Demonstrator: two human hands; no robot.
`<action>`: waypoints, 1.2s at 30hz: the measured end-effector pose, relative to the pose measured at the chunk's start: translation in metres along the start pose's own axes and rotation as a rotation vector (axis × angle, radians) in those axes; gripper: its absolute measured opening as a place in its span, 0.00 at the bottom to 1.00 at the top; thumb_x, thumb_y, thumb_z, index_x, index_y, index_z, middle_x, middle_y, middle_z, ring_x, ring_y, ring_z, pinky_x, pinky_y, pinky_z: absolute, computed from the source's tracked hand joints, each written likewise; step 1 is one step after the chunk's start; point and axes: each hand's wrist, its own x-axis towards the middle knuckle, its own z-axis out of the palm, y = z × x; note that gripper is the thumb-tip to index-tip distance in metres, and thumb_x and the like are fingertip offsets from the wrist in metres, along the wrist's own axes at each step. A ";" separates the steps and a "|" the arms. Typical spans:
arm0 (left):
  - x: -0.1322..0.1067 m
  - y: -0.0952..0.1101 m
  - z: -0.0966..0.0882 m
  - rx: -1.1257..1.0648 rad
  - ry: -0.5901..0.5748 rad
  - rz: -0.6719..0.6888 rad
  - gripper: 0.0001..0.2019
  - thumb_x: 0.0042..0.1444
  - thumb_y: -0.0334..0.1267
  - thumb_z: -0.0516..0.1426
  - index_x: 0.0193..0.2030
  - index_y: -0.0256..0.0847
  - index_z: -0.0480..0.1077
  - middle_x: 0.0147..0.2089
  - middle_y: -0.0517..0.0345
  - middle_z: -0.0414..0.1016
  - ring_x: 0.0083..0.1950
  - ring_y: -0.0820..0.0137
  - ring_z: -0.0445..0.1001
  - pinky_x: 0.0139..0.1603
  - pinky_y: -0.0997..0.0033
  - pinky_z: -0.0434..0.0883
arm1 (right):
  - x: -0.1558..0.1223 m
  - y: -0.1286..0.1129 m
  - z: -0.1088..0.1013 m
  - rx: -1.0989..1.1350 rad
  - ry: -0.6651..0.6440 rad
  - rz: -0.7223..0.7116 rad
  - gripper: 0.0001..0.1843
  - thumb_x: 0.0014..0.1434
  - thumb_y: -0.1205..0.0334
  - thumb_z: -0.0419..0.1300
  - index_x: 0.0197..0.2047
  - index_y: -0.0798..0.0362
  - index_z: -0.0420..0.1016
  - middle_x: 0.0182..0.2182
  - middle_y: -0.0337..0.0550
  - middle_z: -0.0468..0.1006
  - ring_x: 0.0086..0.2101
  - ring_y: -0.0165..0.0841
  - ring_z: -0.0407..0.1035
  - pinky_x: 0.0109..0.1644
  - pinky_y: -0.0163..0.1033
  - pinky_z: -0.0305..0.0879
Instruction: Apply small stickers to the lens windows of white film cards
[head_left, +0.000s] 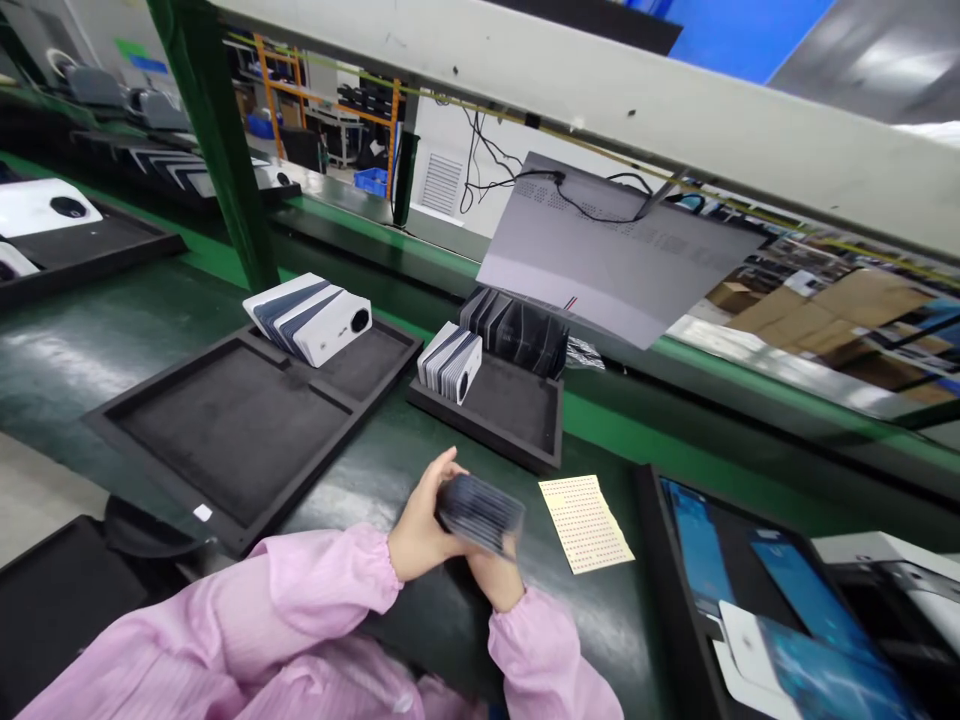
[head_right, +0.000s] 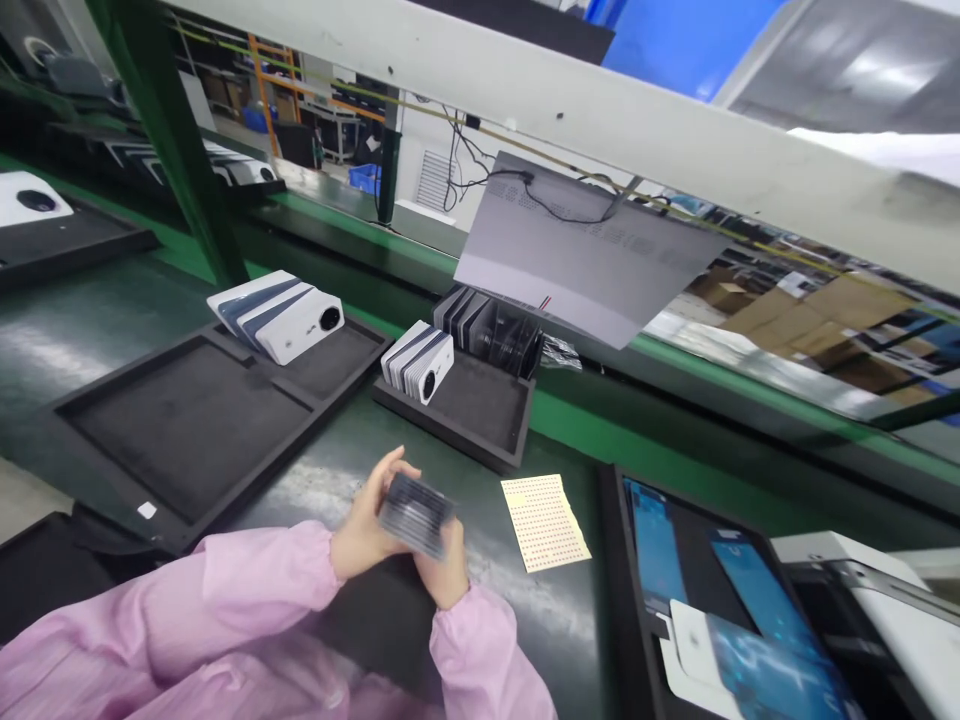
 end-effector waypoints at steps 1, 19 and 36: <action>0.001 0.000 0.001 -0.035 0.047 -0.016 0.49 0.36 0.33 0.67 0.64 0.42 0.47 0.56 0.48 0.61 0.58 0.61 0.62 0.61 0.64 0.54 | 0.002 -0.002 0.003 -0.064 0.014 -0.022 0.10 0.47 0.57 0.62 0.35 0.49 0.74 0.35 0.45 0.79 0.41 0.45 0.72 0.48 0.48 0.66; 0.013 0.025 -0.027 -0.926 -0.543 -0.611 0.28 0.39 0.27 0.54 0.52 0.29 0.69 0.45 0.41 0.77 0.49 0.55 0.73 0.49 0.58 0.66 | -0.011 -0.068 -0.011 -0.142 -0.060 -0.070 0.39 0.49 0.55 0.63 0.59 0.49 0.49 0.51 0.52 0.67 0.48 0.43 0.67 0.46 0.48 0.69; 0.011 0.025 -0.019 -0.900 -0.515 -0.801 0.29 0.34 0.26 0.53 0.49 0.31 0.71 0.44 0.44 0.78 0.43 0.56 0.76 0.42 0.60 0.71 | -0.006 -0.071 -0.039 -0.325 0.187 -0.359 0.21 0.52 0.63 0.62 0.50 0.48 0.64 0.51 0.49 0.63 0.52 0.43 0.60 0.53 0.53 0.62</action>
